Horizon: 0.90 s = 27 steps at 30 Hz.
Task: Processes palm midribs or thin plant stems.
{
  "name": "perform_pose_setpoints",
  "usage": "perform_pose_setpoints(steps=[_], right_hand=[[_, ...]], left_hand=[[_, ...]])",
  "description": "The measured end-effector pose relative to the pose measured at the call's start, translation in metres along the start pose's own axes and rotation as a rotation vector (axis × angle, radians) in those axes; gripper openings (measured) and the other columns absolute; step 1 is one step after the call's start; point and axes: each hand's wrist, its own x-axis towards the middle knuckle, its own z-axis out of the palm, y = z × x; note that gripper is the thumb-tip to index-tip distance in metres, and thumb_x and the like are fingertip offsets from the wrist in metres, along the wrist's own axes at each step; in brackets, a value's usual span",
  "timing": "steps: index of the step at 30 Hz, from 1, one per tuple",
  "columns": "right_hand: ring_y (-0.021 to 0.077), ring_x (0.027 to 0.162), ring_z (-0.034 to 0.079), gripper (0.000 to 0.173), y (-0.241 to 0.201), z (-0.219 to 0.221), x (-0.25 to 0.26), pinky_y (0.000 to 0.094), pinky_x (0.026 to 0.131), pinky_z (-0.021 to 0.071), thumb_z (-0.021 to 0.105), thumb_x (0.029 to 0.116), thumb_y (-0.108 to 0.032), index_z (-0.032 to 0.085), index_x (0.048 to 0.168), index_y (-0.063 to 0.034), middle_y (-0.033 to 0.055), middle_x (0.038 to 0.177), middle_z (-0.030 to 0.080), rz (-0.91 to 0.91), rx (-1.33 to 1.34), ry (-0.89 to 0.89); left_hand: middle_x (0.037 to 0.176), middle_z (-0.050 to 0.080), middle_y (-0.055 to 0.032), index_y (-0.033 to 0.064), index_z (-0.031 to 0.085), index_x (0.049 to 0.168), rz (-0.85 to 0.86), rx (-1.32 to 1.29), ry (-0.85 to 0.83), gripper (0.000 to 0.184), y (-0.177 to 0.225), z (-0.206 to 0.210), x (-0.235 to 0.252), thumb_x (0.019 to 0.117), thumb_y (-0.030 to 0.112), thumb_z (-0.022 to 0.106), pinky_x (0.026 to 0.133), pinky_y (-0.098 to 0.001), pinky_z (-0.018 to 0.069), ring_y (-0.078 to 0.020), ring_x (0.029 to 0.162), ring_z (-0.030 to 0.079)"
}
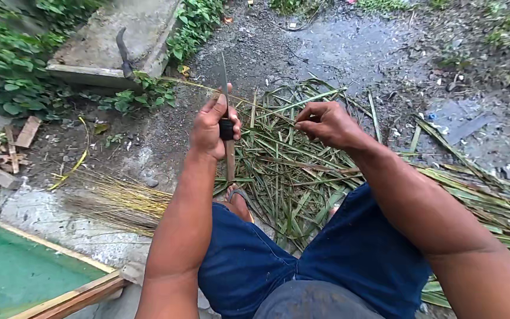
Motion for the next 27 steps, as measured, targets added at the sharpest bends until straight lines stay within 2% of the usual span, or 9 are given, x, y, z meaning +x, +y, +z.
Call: perform_pose_setpoints(steps=[4,6,11,13,16,19,22,26,27], right_hand=[[0.0068,0.059,0.062,0.007,-0.006,0.016,0.004,0.026,0.058,0.0558,0.067,0.0964,-0.009,0.069,0.098,-0.0026,0.0032,0.082,0.069,0.017,0.048,0.011],[0.0062,0.06,0.061,0.007,-0.006,0.017,0.004,0.0249,0.058,0.0551,0.067,0.0967,-0.009,0.069,0.099,-0.003,0.0029,0.083,0.069,-0.004,0.048,0.02],[0.0067,0.061,0.059,0.007,-0.005,0.009,0.002,0.0263,0.06,0.0523,0.068,0.0969,-0.012,0.069,0.099,-0.0054,0.0023,0.079,0.066,-0.023,-0.06,0.046],[0.0072,0.063,0.06,0.006,-0.005,0.011,0.003,0.0271,0.062,0.0535,0.068,0.0968,-0.011,0.069,0.099,-0.0055,0.0026,0.081,0.067,-0.011,-0.068,0.046],[0.006,0.062,0.06,0.006,-0.005,0.011,0.004,0.0256,0.061,0.0531,0.068,0.0968,-0.012,0.069,0.098,-0.0059,0.0017,0.081,0.068,-0.023,-0.041,0.03],[0.0057,0.06,0.058,0.007,-0.003,0.003,0.0,0.0258,0.059,0.0519,0.068,0.0972,-0.013,0.07,0.097,-0.0064,0.0008,0.078,0.067,-0.044,-0.037,-0.006],[0.0053,0.059,0.058,0.007,-0.003,0.0,-0.001,0.0249,0.058,0.052,0.068,0.0972,-0.013,0.07,0.096,-0.006,0.0009,0.078,0.067,-0.035,-0.039,-0.011],[0.0039,0.058,0.057,0.008,-0.002,-0.001,-0.001,0.0227,0.056,0.0505,0.066,0.0978,-0.012,0.07,0.097,-0.0048,0.0006,0.079,0.067,-0.041,0.018,-0.048],[0.0036,0.058,0.057,0.009,-0.002,-0.004,-0.002,0.0222,0.055,0.0503,0.066,0.0979,-0.012,0.071,0.097,-0.0047,0.0003,0.078,0.068,-0.041,0.03,-0.057]], left_hand=[[0.07,0.059,-0.0003,0.0109,0.05,0.143,-0.168,0.17,-0.168,0.035,-0.029,0.044,-0.014,0.1094,0.016,0.043,0.047,-0.0231,0.0524,-0.0089,0.052,0.058],[0.072,0.059,-0.0009,0.0106,0.053,0.143,-0.193,0.168,-0.226,0.035,-0.033,0.046,-0.012,0.1086,0.015,0.046,0.047,-0.0229,0.0521,-0.0092,0.054,0.058],[0.066,0.057,0.0019,0.0143,0.051,0.142,-0.07,0.082,-0.045,0.035,-0.013,0.023,-0.002,0.1122,0.022,0.034,0.045,-0.0226,0.0521,-0.0087,0.05,0.057],[0.067,0.056,0.001,0.0119,0.048,0.145,-0.113,0.12,-0.096,0.036,-0.024,0.035,-0.008,0.1111,0.02,0.037,0.045,-0.0225,0.0523,-0.0086,0.05,0.057],[0.07,0.059,-0.0016,0.0095,0.051,0.145,-0.171,0.128,-0.205,0.037,-0.034,0.043,-0.01,0.1092,0.017,0.043,0.046,-0.0224,0.0519,-0.009,0.052,0.058],[0.067,0.057,0.0041,0.016,0.051,0.141,-0.044,0.041,-0.111,0.035,-0.012,0.016,0.001,0.1115,0.024,0.033,0.047,-0.0216,0.0519,-0.0069,0.051,0.056],[0.064,0.056,0.0053,0.0215,0.052,0.137,0.01,-0.029,-0.016,0.034,-0.003,0.01,0.0,0.1126,0.028,0.03,0.045,-0.023,0.052,-0.0078,0.049,0.056],[0.066,0.057,0.0014,0.0099,0.051,0.142,-0.093,0.041,-0.147,0.036,-0.018,0.026,-0.008,0.111,0.019,0.035,0.046,-0.022,0.0522,-0.0081,0.05,0.057],[0.066,0.058,0.0023,0.0109,0.052,0.141,-0.075,0.042,-0.148,0.036,-0.015,0.021,-0.005,0.1109,0.02,0.035,0.047,-0.0217,0.0524,-0.0075,0.05,0.057]])
